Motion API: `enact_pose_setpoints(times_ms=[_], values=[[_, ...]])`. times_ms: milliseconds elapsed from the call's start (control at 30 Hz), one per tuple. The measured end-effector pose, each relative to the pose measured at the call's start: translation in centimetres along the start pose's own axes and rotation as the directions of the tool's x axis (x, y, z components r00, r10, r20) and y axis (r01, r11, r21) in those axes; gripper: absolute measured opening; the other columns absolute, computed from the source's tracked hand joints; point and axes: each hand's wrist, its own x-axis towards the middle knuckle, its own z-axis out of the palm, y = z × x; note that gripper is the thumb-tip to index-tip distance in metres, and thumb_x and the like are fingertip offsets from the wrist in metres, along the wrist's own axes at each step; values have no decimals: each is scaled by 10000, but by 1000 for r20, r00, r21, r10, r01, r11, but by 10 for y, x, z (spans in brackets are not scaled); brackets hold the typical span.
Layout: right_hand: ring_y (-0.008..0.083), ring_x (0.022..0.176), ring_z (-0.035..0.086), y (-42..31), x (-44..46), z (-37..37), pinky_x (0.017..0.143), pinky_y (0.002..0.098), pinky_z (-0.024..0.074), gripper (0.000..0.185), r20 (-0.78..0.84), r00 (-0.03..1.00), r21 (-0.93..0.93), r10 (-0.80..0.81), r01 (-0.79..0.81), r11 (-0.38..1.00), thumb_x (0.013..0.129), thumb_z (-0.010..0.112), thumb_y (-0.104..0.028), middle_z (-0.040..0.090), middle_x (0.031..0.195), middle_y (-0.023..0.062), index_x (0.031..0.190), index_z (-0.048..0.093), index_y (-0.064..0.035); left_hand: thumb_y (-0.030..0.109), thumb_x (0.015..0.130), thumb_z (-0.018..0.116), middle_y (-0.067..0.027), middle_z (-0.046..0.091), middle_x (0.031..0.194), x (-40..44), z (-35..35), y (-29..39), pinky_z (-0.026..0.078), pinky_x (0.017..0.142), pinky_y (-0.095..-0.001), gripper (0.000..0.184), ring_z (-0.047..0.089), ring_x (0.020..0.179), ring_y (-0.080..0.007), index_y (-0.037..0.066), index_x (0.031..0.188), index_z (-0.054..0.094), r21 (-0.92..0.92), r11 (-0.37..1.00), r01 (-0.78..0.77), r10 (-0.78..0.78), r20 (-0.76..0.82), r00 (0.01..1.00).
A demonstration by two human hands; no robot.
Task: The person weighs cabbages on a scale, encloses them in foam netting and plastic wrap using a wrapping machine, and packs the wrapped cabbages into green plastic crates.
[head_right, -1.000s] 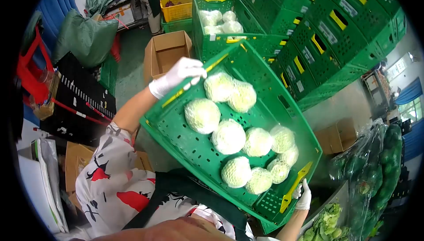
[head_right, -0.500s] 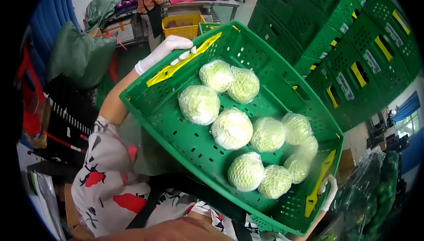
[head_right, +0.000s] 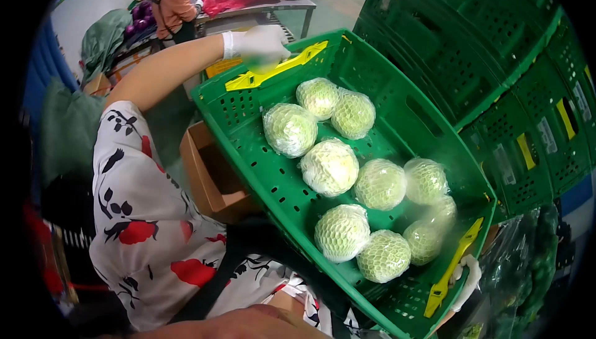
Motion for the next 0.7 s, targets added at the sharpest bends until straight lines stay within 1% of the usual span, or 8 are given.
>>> enact_pose_setpoints(times_ms=[200, 233, 300, 467, 567, 600, 633, 700], values=[[52, 385, 323, -5, 52, 45, 366, 230, 208, 214, 101, 991, -37, -93, 97, 995, 958, 533, -227, 453, 540, -32, 814, 560, -71, 94, 801, 615, -88, 602, 563, 102, -36, -11, 419, 397, -302, 198, 528, 393, -144, -49, 667, 642, -116, 992, -57, 56, -14, 998], [56, 380, 336, -18, 44, 34, 362, 229, 224, 224, -58, 996, 68, 69, -65, 996, 953, 545, -247, 471, 545, -27, 819, 566, -68, 95, 797, 614, -93, 600, 563, 93, -23, -7, 419, 397, -306, 197, 530, 394, -154, -53, 669, 641, -99, 993, -57, 57, 5, 998], [61, 374, 342, -25, 57, 62, 357, 227, 227, 231, -94, 992, -32, 83, -86, 996, 937, 560, -262, 472, 545, -30, 809, 578, -70, 97, 786, 611, -104, 593, 562, 129, -35, -19, 419, 400, -320, 195, 539, 402, -175, -63, 679, 642, -58, 994, -94, 94, 10, 995], [66, 384, 390, -25, 57, 60, 360, 219, 262, 246, -93, 995, -323, 26, -55, 945, 922, 570, -285, 491, 551, -28, 787, 603, -83, 222, 807, 632, -140, 654, 648, 122, 1, -41, 492, 498, -327, 268, 616, 490, -191, -39, 771, 683, 146, 988, -56, 64, -47, 997], [79, 403, 420, -2, 69, 100, 371, 232, 285, 258, -116, 989, -392, 87, -126, 911, 921, 573, -280, 540, 598, 1, 769, 615, -74, 319, 808, 646, -156, 702, 752, 167, 33, -109, 540, 619, -349, 345, 678, 611, -231, -12, 876, 715, 411, 907, -94, 190, -201, 961], [83, 417, 441, 4, 72, 102, 383, 234, 303, 263, 14, 997, -351, 76, -67, 934, 922, 573, -277, 554, 618, 19, 766, 616, -70, 350, 806, 650, -159, 717, 790, 169, 38, -113, 555, 666, -359, 376, 700, 663, -249, -1, 915, 725, 510, 855, -93, 257, -261, 931], [77, 414, 415, 4, 73, 102, 390, 228, 296, 254, 34, 996, -346, 84, -67, 936, 921, 576, -289, 553, 623, 15, 789, 600, -73, 379, 821, 639, -160, 731, 881, 177, 35, -114, 552, 774, -407, 395, 710, 832, -309, 38, 997, 735, 358, 932, 63, -21, -122, 992], [71, 415, 390, 5, 69, 103, 401, 221, 290, 249, 29, 995, -320, 98, -84, 944, 922, 576, -301, 552, 632, 11, 816, 585, -75, 386, 824, 634, -168, 727, 900, 163, 11, -93, 541, 813, -426, 404, 690, 892, -343, 38, 1005, 731, 311, 949, 49, -20, -94, 995]])
